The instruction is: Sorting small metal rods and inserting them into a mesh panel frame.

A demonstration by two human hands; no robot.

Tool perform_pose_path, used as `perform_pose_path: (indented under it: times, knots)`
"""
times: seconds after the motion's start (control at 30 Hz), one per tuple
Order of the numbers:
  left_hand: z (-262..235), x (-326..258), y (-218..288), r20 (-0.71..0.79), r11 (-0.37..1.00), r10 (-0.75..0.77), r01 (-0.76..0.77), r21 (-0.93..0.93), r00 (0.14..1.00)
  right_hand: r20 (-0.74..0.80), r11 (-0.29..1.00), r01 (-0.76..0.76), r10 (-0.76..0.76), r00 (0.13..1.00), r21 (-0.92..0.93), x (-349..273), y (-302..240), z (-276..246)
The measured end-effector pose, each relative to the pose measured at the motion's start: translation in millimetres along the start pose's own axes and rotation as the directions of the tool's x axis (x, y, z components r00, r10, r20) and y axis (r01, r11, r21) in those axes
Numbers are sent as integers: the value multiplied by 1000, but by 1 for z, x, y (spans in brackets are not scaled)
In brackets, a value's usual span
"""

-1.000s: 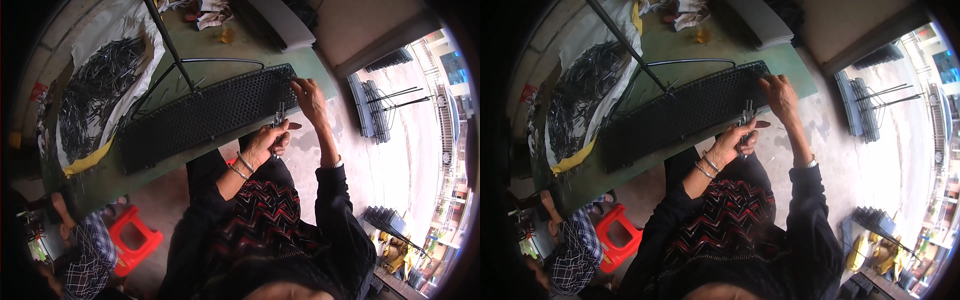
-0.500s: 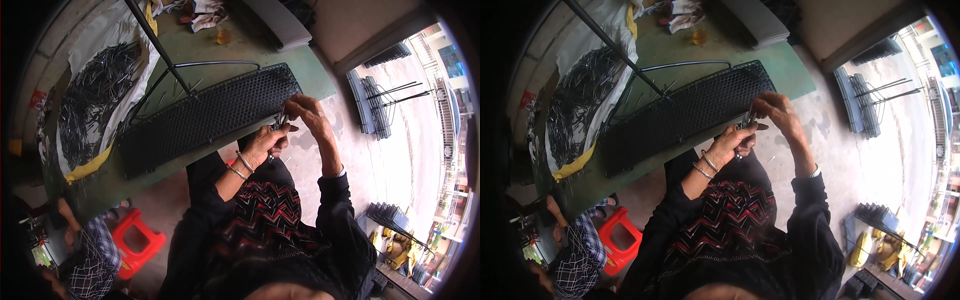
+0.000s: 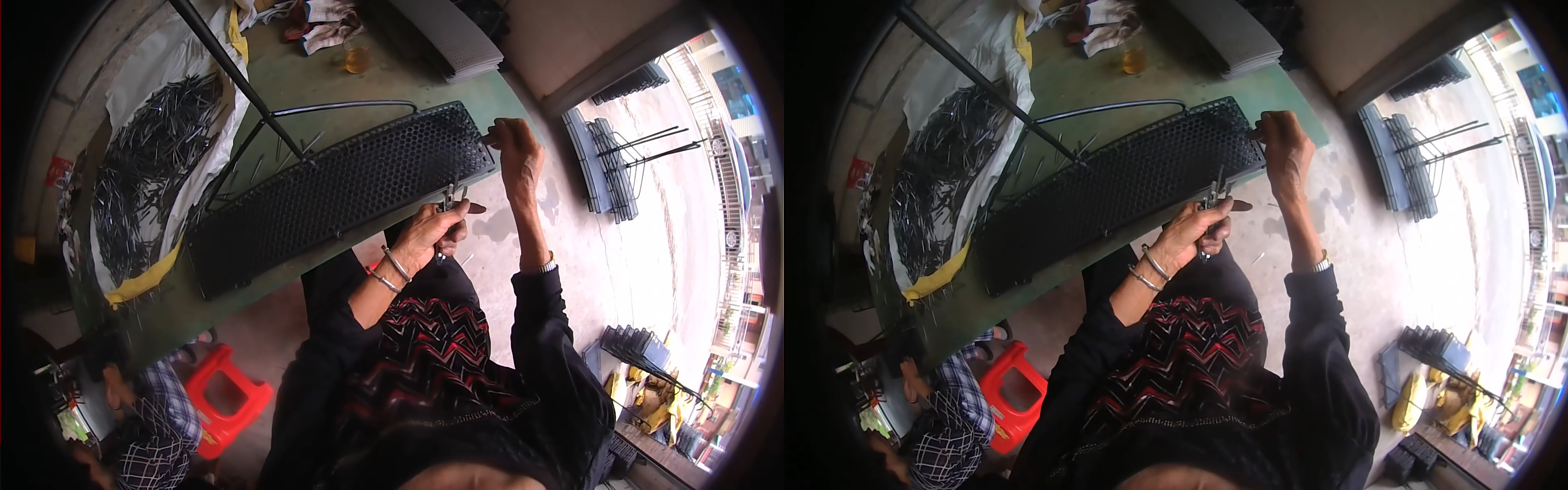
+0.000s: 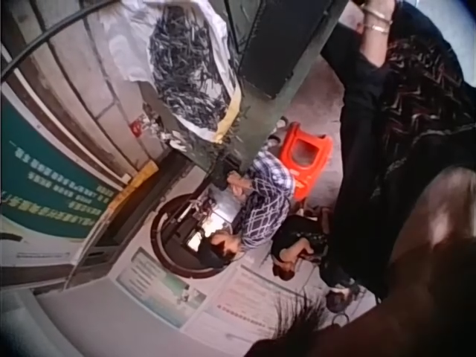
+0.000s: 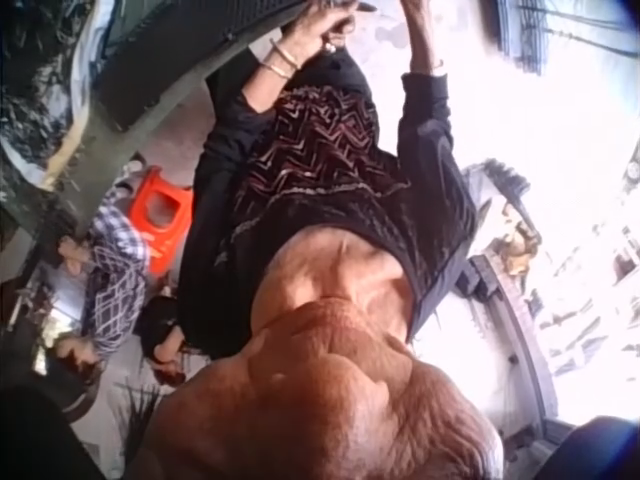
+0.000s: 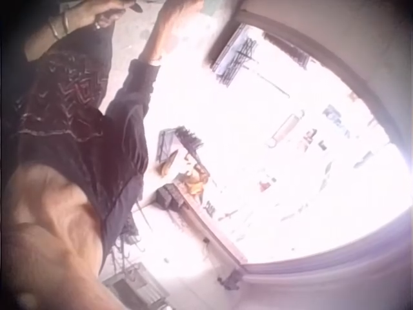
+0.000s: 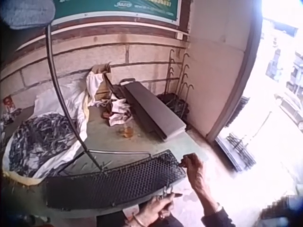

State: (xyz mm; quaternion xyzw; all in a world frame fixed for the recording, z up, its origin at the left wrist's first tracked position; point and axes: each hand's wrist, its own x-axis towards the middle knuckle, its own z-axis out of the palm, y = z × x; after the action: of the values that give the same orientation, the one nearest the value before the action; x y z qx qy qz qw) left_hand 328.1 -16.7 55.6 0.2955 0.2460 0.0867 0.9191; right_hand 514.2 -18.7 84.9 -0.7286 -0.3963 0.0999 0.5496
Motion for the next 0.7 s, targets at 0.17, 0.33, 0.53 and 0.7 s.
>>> perform_pose_path:
  times: [0.17, 0.33, 0.53, 0.7]
  knots:
    - [5, 1, 0, 35, 1000, -7, 7, -6, 999, 43, 993, 108, -106, 993, -43, 4, 25, 11]
    - [2, 1, -4, 43, 1000, -3, 3, -10, 999, 40, 883, 367, -372, 927, -293, 5, 30, 22]
    - [2, 0, -4, 40, 1000, -4, 4, -11, 999, 176, 652, 382, -360, 916, -655, -4, 21, 16]
    - [7, -2, -3, 9, 1000, -14, 14, -5, 1000, 200, 668, 385, -339, 919, -637, -15, 16, 7]
